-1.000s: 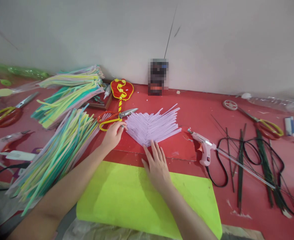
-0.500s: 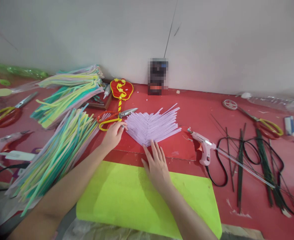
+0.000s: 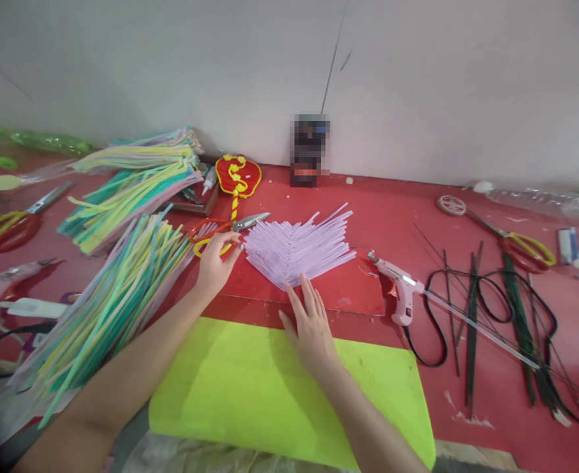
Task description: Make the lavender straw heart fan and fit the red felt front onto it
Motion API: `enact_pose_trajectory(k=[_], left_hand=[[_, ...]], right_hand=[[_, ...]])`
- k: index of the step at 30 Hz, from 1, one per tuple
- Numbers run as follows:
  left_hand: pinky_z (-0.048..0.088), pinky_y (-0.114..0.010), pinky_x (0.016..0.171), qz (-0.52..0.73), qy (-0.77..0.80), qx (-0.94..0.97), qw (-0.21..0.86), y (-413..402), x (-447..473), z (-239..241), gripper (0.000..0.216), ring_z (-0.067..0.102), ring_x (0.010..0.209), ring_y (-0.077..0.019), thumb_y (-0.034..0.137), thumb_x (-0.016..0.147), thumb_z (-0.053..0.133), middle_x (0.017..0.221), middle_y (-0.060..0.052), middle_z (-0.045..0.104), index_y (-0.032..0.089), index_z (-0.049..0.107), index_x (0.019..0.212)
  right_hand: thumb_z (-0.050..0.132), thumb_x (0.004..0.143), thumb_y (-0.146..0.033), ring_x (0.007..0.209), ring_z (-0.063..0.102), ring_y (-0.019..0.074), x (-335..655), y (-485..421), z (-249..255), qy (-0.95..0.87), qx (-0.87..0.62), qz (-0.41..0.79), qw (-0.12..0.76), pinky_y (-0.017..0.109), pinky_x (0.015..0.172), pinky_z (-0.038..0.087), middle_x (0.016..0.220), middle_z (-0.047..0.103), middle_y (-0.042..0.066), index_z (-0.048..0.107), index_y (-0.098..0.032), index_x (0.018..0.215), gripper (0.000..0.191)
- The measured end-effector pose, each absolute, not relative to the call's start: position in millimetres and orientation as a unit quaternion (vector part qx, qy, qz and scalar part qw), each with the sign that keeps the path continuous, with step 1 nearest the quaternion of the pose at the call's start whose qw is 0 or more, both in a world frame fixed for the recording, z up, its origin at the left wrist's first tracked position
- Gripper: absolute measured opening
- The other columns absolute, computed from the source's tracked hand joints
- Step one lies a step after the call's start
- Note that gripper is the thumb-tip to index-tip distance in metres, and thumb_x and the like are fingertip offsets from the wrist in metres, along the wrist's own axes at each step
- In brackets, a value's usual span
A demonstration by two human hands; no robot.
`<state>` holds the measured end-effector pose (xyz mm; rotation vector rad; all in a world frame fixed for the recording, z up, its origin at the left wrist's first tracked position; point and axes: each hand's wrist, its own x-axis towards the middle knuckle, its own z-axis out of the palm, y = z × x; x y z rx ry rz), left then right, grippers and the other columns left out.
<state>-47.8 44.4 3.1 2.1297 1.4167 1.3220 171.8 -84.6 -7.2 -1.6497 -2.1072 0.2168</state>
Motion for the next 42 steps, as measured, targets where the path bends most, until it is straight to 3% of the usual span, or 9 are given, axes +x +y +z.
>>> enact_pose_trajectory(k=[9, 17, 20, 24, 33, 38, 42], left_hand=[[0.048, -0.034, 0.084, 0.438, 0.486, 0.751, 0.093, 42, -47, 10, 0.007, 0.062, 0.087, -0.0167, 0.013, 0.085, 0.057, 0.088, -0.003, 0.067, 0.018, 0.061, 0.088], [0.048, -0.034, 0.077, 0.315, 0.452, 0.827, 0.113, 10, -21, 52, 0.018, 0.061, 0.074, -0.0167, 0.013, 0.09, 0.046, 0.073, -0.001, 0.066, 0.017, 0.058, 0.077], [0.048, -0.036, 0.081, 0.247, 0.401, 0.878, 0.083, -12, -4, 54, 0.014, 0.061, 0.085, -0.0192, 0.016, 0.091, 0.047, 0.088, -0.005, 0.067, 0.015, 0.06, 0.089], [0.045, -0.039, 0.095, 0.228, 0.382, 0.894, 0.05, -27, 5, 35, 0.024, 0.057, 0.105, -0.0211, 0.013, 0.091, 0.044, 0.112, -0.009, 0.063, 0.013, 0.056, 0.112], [0.045, -0.038, 0.1, 0.191, 0.371, 0.906, 0.066, -24, 2, 18, 0.026, 0.057, 0.112, -0.0211, 0.015, 0.092, 0.042, 0.121, -0.009, 0.062, 0.014, 0.058, 0.112], [0.039, -0.043, 0.106, 0.106, 0.389, 0.915, 0.022, -35, 2, 22, 0.039, 0.045, 0.129, -0.0267, 0.028, 0.093, 0.045, 0.14, -0.016, 0.047, 0.012, 0.05, 0.128], [0.035, -0.051, 0.106, 0.033, 0.418, 0.908, 0.008, -45, 3, 22, 0.055, 0.035, 0.135, -0.0311, 0.039, 0.089, 0.052, 0.146, -0.016, 0.039, 0.021, 0.039, 0.139]], right_hand=[[0.043, 0.093, -0.029, 0.13, 0.044, 0.0247, 177, -79, -2, -0.711, -0.61, 0.145, 0.318, 0.047, 0.104, 0.043, 0.143, 0.041, 0.013, 0.051, -0.022, 0.127, 0.036], [0.045, 0.091, -0.025, 0.112, 0.057, 0.0252, 195, -60, 30, -0.722, -0.601, 0.086, 0.333, 0.048, 0.095, 0.046, 0.121, 0.061, 0.011, 0.063, -0.021, 0.105, 0.024], [0.044, 0.091, -0.023, 0.107, 0.058, 0.024, 199, -50, 37, -0.73, -0.591, 0.068, 0.336, 0.045, 0.095, 0.046, 0.115, 0.064, 0.009, 0.063, -0.019, 0.106, 0.025], [0.044, 0.091, -0.023, 0.098, 0.06, 0.0209, 202, -42, 23, -0.73, -0.586, 0.089, 0.341, 0.038, 0.09, 0.049, 0.103, 0.064, 0.009, 0.065, -0.019, 0.106, 0.025], [0.051, 0.09, -0.026, 0.084, 0.061, 0.0169, 204, -40, 3, -0.72, -0.573, 0.139, 0.367, 0.03, 0.08, 0.052, 0.088, 0.062, 0.006, 0.069, -0.021, 0.093, 0.019], [0.045, 0.093, -0.023, 0.092, 0.061, 0.0184, 201, -48, 11, -0.755, -0.563, 0.132, 0.31, 0.033, 0.084, 0.052, 0.095, 0.065, 0.008, 0.068, -0.02, 0.101, 0.024], [0.039, 0.095, -0.022, 0.102, 0.06, 0.0211, 197, -65, 21, -0.783, -0.577, 0.086, 0.216, 0.038, 0.091, 0.05, 0.112, 0.064, 0.009, 0.063, -0.019, 0.115, 0.031]])
